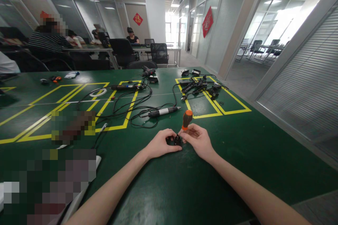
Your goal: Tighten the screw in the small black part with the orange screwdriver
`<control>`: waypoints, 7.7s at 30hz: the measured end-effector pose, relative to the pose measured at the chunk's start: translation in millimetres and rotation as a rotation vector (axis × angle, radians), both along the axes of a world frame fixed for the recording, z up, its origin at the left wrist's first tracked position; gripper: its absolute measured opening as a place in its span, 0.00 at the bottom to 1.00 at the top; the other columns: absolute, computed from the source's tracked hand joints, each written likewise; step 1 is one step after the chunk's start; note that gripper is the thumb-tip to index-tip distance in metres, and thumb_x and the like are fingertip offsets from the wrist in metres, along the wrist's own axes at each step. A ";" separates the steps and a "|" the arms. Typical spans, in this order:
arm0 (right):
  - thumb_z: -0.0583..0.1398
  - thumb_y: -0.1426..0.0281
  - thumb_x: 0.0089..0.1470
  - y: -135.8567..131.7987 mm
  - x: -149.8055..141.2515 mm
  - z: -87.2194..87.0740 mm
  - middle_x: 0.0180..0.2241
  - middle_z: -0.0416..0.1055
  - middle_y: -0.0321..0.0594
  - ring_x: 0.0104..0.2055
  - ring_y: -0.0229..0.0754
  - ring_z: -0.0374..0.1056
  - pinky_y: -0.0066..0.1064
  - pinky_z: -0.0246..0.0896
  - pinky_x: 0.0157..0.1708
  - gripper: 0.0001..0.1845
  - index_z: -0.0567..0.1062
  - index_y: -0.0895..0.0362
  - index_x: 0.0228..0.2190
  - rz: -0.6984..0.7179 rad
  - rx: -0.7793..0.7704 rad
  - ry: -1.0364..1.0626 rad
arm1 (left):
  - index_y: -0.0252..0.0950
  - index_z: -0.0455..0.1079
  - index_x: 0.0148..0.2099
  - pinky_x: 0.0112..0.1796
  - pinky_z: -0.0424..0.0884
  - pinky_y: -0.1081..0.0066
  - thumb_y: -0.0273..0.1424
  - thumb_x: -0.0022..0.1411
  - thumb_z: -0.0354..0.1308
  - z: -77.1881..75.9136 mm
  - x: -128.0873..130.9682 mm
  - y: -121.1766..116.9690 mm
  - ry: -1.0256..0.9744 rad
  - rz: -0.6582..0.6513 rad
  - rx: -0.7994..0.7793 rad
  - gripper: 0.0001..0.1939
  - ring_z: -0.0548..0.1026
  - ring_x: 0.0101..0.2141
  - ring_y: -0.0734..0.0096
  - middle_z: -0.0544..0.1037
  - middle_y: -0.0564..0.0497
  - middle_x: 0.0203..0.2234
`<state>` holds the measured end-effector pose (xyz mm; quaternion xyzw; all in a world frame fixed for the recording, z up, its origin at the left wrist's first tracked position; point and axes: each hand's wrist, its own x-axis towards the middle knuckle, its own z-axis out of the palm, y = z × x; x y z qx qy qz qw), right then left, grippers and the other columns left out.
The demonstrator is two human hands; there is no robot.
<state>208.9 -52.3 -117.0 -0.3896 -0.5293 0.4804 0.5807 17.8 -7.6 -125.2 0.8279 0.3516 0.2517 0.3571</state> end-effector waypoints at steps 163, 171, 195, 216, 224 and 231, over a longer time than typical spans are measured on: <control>0.71 0.58 0.52 -0.1 -9.1 5.4 0.29 0.75 0.35 0.23 0.34 0.63 0.27 0.63 0.22 0.17 0.75 0.54 0.37 -0.006 0.033 0.054 | 0.35 0.77 0.38 0.36 0.67 0.71 0.37 0.54 0.72 -1.1 1.0 0.1 -0.004 0.000 0.003 0.13 0.71 0.34 0.69 0.74 0.52 0.31; 0.67 0.54 0.56 4.0 -6.8 2.2 0.27 0.75 0.37 0.22 0.34 0.63 0.27 0.63 0.22 0.18 0.77 0.57 0.32 -0.002 0.014 0.025 | 0.35 0.76 0.37 0.37 0.66 0.71 0.38 0.54 0.72 -1.9 0.8 1.0 -0.006 -0.006 -0.001 0.14 0.72 0.34 0.69 0.74 0.53 0.32; 0.70 0.57 0.53 0.6 -4.8 3.8 0.22 0.71 0.33 0.21 0.34 0.65 0.27 0.65 0.22 0.16 0.76 0.56 0.30 0.009 0.033 0.004 | 0.35 0.77 0.38 0.37 0.67 0.71 0.38 0.54 0.72 -2.5 0.7 0.7 -0.009 -0.007 -0.007 0.14 0.72 0.34 0.69 0.74 0.52 0.32; 0.67 0.53 0.55 2.6 -5.5 4.6 0.28 0.76 0.38 0.22 0.35 0.66 0.28 0.65 0.22 0.19 0.77 0.56 0.36 -0.004 0.031 0.049 | 0.35 0.75 0.35 0.36 0.67 0.71 0.39 0.53 0.72 -2.1 0.9 0.3 -0.013 0.006 -0.013 0.15 0.72 0.33 0.69 0.74 0.53 0.31; 0.71 0.54 0.50 3.0 -4.9 4.6 0.27 0.76 0.37 0.21 0.35 0.65 0.28 0.65 0.21 0.19 0.75 0.56 0.29 -0.047 -0.012 0.014 | 0.35 0.76 0.37 0.36 0.66 0.70 0.38 0.53 0.72 -1.6 0.8 0.5 -0.010 -0.001 -0.011 0.14 0.72 0.34 0.68 0.74 0.52 0.31; 0.66 0.54 0.58 3.8 -4.5 1.2 0.28 0.76 0.37 0.22 0.34 0.65 0.27 0.65 0.22 0.17 0.78 0.56 0.35 0.012 0.030 0.051 | 0.35 0.75 0.35 0.36 0.66 0.71 0.38 0.54 0.72 -2.6 1.2 0.4 -0.020 -0.003 -0.006 0.14 0.72 0.33 0.69 0.74 0.53 0.31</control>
